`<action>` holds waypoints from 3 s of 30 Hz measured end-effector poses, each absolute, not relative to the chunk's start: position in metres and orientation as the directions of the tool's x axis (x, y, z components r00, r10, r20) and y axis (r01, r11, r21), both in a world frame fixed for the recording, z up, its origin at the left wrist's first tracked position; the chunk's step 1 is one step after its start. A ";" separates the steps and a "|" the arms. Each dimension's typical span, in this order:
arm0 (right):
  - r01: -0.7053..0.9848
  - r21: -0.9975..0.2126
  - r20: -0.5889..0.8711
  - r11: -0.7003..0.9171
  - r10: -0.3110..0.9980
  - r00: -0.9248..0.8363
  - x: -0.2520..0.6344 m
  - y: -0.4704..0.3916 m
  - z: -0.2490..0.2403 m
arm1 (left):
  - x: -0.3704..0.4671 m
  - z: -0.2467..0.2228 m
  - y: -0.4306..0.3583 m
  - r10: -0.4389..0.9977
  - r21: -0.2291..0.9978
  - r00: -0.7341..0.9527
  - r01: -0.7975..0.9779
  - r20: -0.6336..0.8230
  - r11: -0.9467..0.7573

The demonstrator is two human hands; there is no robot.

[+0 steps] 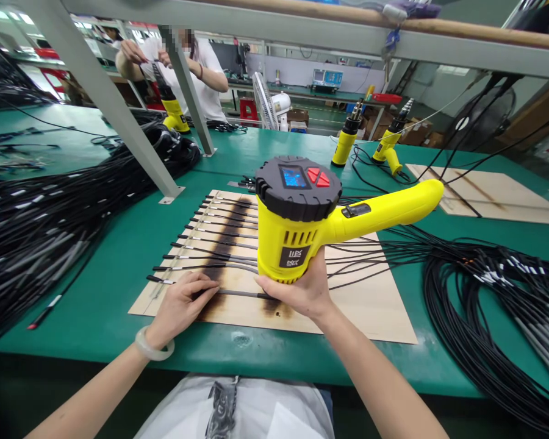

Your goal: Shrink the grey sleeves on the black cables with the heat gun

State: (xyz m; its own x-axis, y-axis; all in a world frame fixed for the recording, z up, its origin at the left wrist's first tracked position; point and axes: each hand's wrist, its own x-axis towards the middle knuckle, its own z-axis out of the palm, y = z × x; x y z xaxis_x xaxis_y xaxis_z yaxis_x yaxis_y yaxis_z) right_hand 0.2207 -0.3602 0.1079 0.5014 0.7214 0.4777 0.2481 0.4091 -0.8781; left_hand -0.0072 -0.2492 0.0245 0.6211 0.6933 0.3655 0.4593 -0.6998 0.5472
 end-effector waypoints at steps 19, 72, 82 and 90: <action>0.274 -0.894 0.449 0.355 0.726 0.520 0.230 -0.362 0.105 | -0.014 0.024 -0.260 0.705 0.526 0.569 0.480 0.423 -0.703; 0.079 -0.912 0.381 0.403 0.757 0.531 0.241 -0.352 0.105 | -0.039 0.009 -0.287 0.786 0.607 0.447 0.503 0.427 -0.615; 0.149 -0.912 0.398 0.382 0.737 0.546 0.244 -0.342 0.107 | -0.037 0.010 -0.288 0.788 0.619 0.440 0.492 0.430 -0.612; 0.108 -0.885 0.429 0.453 0.702 0.568 0.240 -0.341 0.106 | -0.038 0.009 -0.290 0.790 0.615 0.439 0.499 0.428 -0.610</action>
State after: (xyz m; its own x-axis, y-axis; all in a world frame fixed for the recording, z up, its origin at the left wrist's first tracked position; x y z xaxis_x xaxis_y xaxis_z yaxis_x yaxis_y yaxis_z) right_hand 0.2398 -0.3414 0.1061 0.5680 0.7025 0.4288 0.1082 0.4528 -0.8850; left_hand -0.0381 -0.2899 0.0094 0.4386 0.7902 0.4282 0.4989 -0.6103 0.6153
